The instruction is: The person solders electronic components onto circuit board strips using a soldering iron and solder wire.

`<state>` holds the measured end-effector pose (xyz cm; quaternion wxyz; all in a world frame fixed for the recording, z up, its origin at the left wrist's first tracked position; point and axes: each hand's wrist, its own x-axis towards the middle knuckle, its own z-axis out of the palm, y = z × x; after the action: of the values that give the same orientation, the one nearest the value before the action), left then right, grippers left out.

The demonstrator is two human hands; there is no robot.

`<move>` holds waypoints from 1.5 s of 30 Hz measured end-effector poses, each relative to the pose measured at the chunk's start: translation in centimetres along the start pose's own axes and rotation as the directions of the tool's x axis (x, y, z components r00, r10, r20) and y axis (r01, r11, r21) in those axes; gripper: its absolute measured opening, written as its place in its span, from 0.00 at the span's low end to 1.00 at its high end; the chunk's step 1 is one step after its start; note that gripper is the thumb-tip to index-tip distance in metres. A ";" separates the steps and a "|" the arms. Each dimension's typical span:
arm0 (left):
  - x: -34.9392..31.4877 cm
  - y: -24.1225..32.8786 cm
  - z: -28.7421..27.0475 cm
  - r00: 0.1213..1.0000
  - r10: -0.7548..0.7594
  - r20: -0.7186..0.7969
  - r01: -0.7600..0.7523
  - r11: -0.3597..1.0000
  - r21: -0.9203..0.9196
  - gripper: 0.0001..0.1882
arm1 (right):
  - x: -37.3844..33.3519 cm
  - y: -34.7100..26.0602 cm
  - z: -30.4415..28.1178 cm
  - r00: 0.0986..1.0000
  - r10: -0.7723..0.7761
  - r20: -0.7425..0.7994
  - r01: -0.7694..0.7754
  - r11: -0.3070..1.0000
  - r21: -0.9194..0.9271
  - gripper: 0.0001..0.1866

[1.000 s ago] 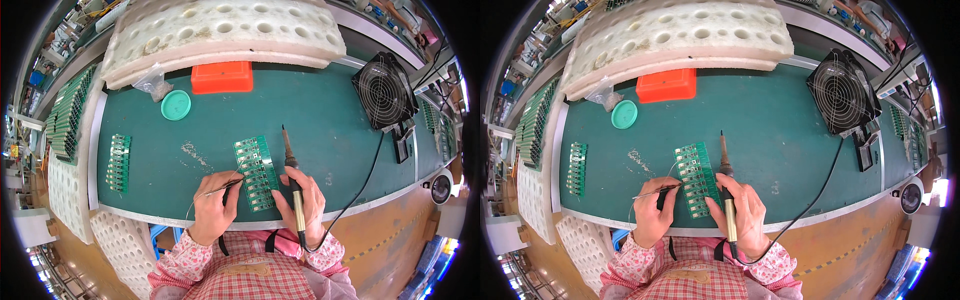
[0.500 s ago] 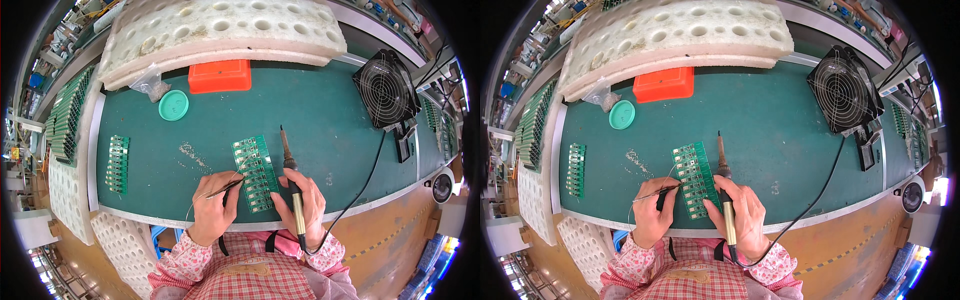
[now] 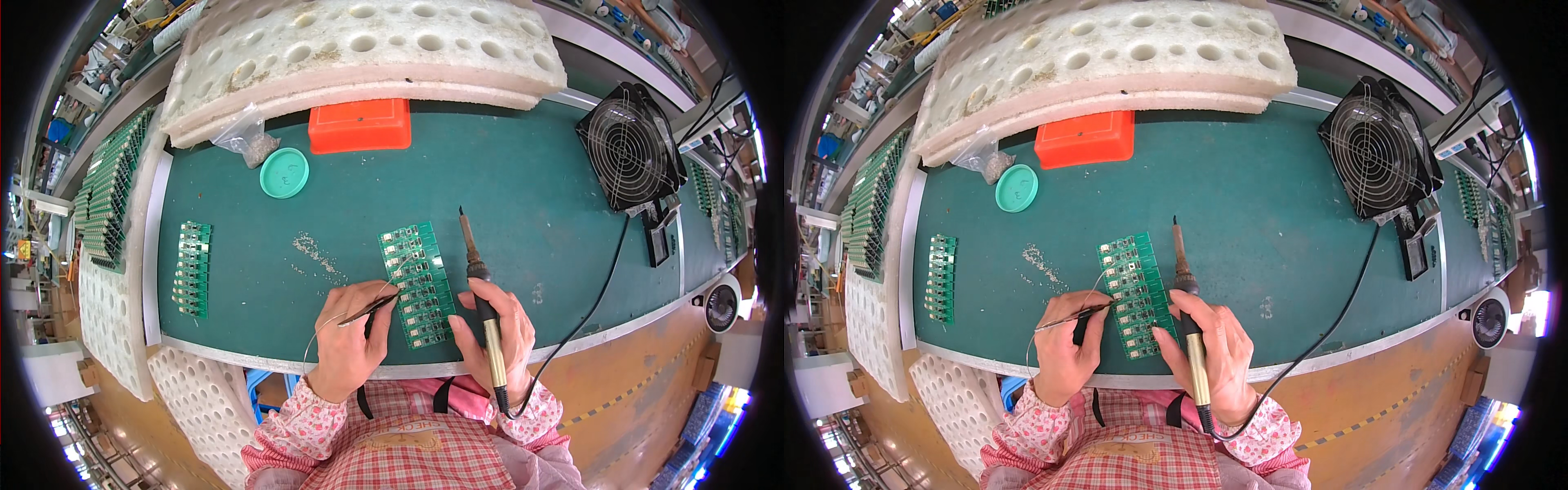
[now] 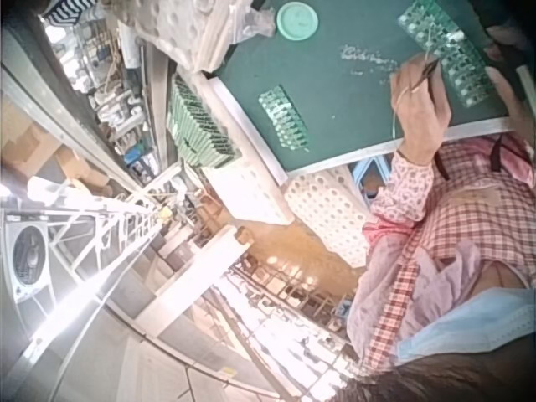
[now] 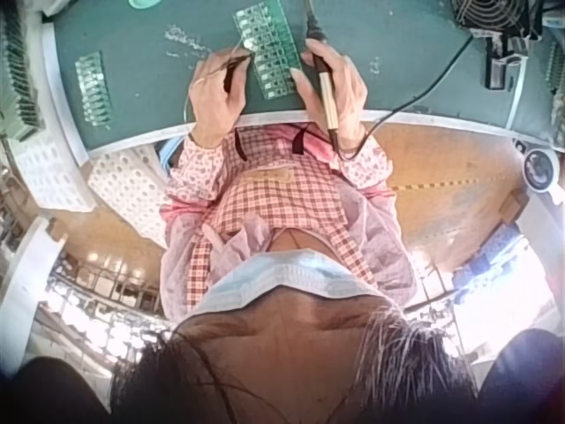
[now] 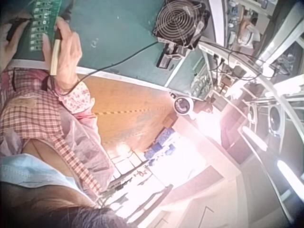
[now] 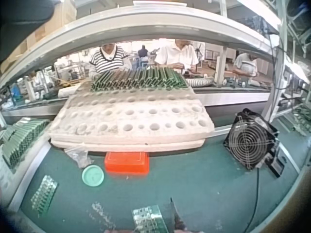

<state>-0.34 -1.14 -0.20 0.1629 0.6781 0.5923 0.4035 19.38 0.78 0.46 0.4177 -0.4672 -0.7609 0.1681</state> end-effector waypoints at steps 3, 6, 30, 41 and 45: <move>0.0 -0.1 0.0 1.000 0.011 -0.006 -0.011 1.000 0.004 0.10 | 0.0 0.0 0.0 1.000 -0.007 -0.019 0.007 1.000 0.030 0.27; 0.1 0.0 0.0 1.000 0.008 -0.013 -0.008 1.000 -0.004 0.10 | -0.7 0.4 -0.8 0.998 -0.005 -0.061 0.010 0.996 0.085 0.23; 0.0 -0.1 0.2 1.000 -0.001 -0.024 0.001 1.000 -0.021 0.08 | -0.8 0.6 0.3 0.964 -0.010 -0.266 0.147 0.853 0.501 0.10; 0.1 0.0 0.1 1.000 -0.002 -0.017 0.001 1.000 -0.016 0.08 | -0.5 -0.1 -0.2 0.984 -0.020 -0.180 0.094 0.904 0.416 0.16; 0.0 -0.1 0.1 1.000 -0.004 -0.014 0.004 1.000 -0.017 0.08 | -0.6 0.2 0.0 0.970 0.032 -0.242 0.090 0.875 0.476 0.09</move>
<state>-0.32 -1.08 -0.28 0.1654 0.6726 0.5914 0.4129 19.61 0.35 0.01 0.6132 -0.3532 -0.6450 0.2882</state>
